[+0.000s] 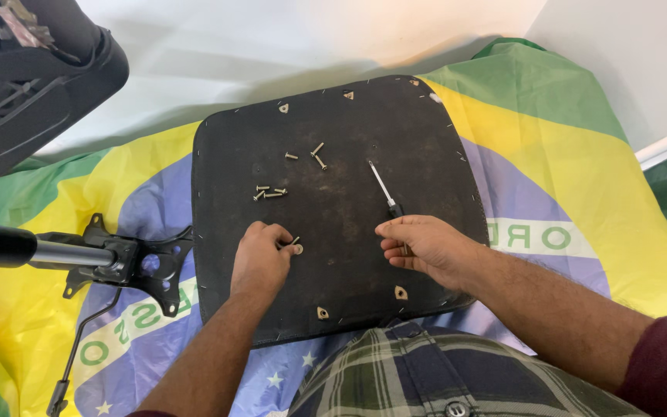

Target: The person assembles an office chair by inserting screws and washers into the underside of the seat and tightening them with a screwdriver. The person then positions the chair base onto the seat and continues to secure it with additional screws.

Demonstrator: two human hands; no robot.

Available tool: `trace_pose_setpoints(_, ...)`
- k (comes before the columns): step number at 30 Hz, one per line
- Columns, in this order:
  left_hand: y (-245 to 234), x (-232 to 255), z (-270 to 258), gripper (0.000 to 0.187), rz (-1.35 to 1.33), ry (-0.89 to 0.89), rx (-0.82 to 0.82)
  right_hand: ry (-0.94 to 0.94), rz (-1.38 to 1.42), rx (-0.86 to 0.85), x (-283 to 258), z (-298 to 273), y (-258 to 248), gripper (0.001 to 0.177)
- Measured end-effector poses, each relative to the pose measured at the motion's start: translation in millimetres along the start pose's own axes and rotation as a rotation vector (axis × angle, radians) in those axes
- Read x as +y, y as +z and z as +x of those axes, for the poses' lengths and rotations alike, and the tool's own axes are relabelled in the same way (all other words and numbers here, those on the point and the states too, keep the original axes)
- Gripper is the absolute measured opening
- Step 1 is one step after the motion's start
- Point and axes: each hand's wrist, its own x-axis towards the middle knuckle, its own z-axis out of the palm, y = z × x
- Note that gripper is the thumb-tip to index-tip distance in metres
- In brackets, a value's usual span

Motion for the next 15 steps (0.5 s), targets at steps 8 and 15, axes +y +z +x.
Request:
trace_pose_setpoints(8,1.1,-4.4,11.2,0.013,0.019,0.024,-0.007,0.016,-0.013,0.005,2.4,-2.6,2.2,0.03)
trace_pose_setpoints(15,14.3,-4.1,17.1,0.016,0.176,0.129,0.037,0.011,-0.007,0.002,5.8,-1.6,-0.1,0.03)
